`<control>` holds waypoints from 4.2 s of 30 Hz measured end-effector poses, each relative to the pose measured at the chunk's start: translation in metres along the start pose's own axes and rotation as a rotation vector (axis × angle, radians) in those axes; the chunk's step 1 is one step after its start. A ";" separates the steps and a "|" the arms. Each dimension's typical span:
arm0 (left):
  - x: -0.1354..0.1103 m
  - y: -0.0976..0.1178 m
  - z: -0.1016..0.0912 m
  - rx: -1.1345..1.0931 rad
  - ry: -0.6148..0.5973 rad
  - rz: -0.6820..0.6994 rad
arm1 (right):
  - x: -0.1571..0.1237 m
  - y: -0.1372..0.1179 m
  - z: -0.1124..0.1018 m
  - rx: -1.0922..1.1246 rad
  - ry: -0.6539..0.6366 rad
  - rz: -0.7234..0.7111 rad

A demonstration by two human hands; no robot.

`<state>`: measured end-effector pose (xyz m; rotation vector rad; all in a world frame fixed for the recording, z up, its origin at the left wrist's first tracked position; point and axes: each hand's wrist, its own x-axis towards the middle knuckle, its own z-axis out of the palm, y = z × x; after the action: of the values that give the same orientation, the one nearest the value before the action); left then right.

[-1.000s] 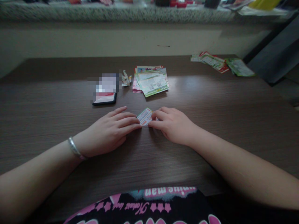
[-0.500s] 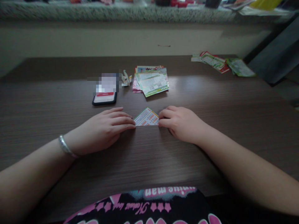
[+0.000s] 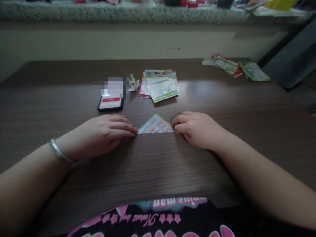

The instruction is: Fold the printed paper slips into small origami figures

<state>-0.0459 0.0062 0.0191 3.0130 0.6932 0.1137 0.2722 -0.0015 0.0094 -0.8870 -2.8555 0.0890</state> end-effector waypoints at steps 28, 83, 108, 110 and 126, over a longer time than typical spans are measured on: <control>0.016 0.032 0.018 -0.005 0.066 -0.060 | 0.018 -0.013 0.010 -0.009 0.099 0.017; 0.003 0.006 -0.016 -0.096 -0.188 -0.163 | 0.008 -0.010 0.008 0.083 0.159 0.356; 0.006 0.002 -0.001 -0.117 0.031 -0.033 | 0.024 -0.012 0.023 -0.026 0.181 0.360; 0.006 0.001 -0.001 -0.123 0.028 -0.037 | 0.023 -0.010 0.025 -0.035 0.179 0.349; 0.004 -0.007 -0.003 -0.196 0.006 -0.096 | 0.020 -0.009 0.023 -0.046 0.183 0.355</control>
<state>-0.0453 0.0140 0.0217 2.7895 0.7762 0.1764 0.2467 0.0021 -0.0103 -1.3294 -2.5150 -0.0182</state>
